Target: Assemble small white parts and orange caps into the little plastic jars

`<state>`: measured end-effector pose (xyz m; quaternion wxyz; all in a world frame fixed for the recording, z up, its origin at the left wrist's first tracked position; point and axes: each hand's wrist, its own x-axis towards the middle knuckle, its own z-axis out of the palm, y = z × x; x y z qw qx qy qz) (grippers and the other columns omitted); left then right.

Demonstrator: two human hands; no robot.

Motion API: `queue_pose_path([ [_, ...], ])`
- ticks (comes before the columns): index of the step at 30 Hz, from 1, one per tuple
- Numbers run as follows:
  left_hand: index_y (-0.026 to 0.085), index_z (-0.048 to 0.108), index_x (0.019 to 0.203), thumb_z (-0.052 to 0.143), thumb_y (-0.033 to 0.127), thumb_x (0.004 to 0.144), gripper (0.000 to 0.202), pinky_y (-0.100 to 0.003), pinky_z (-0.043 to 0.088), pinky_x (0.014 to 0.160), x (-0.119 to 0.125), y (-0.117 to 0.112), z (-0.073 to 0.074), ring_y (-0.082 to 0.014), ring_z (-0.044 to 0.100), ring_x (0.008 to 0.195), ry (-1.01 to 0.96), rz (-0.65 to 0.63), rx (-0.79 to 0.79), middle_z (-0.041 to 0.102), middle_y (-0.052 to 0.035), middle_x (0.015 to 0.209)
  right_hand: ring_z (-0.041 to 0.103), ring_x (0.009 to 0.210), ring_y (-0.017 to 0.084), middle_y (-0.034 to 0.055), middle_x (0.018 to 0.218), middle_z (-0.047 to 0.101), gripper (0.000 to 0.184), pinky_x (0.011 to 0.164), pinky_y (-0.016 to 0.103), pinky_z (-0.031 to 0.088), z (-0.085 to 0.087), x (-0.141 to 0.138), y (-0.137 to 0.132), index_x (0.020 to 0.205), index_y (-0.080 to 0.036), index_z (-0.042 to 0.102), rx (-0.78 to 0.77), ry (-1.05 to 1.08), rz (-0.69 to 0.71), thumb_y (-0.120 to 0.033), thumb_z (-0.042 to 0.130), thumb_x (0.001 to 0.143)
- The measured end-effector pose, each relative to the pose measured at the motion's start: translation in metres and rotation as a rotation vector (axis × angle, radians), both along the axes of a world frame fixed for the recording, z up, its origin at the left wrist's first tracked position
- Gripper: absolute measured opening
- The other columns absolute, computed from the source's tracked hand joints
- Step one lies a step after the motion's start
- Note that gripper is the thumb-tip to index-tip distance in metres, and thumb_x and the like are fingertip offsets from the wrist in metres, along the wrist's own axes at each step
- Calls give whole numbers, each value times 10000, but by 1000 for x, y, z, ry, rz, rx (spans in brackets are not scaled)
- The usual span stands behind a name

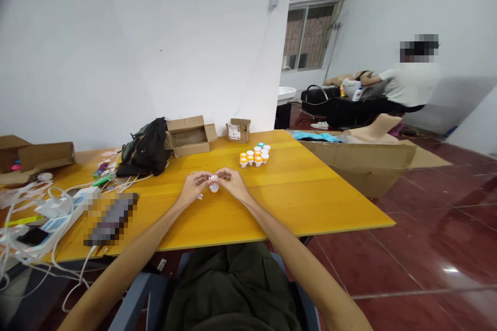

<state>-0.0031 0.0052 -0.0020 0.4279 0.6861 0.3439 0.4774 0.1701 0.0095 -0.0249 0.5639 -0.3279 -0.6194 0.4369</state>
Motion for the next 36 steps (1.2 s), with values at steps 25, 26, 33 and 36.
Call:
queue_pose_path([
  [25,166,670,783,796,380,685,267,-274,525,730,2,-5,6,-153,651,728,-59,-8,-25,696,-26,768,684,769,192,25,799,728,256,713,320,552,9,-5,-13,809,-212,675,100,-106,-90,-460,711,752],
  [26,166,668,775,795,397,683,279,-274,523,713,1,-4,7,-149,642,702,-83,-2,-32,692,-23,751,681,773,192,26,812,726,244,708,318,549,9,-6,-14,820,-214,672,123,-124,-110,-453,694,773],
  [33,166,673,767,814,410,657,303,-260,494,634,-6,-2,15,-128,606,616,-308,132,-112,677,-13,696,628,848,197,53,891,700,128,795,344,505,9,-10,-26,920,-216,661,477,-537,-177,-302,567,922],
  [36,164,669,763,813,420,660,311,-243,474,597,-7,-2,15,-113,590,587,-362,120,-176,666,-12,681,592,957,219,84,1025,704,168,857,375,467,9,-16,-33,1044,-212,669,643,-820,-98,-259,538,949],
])
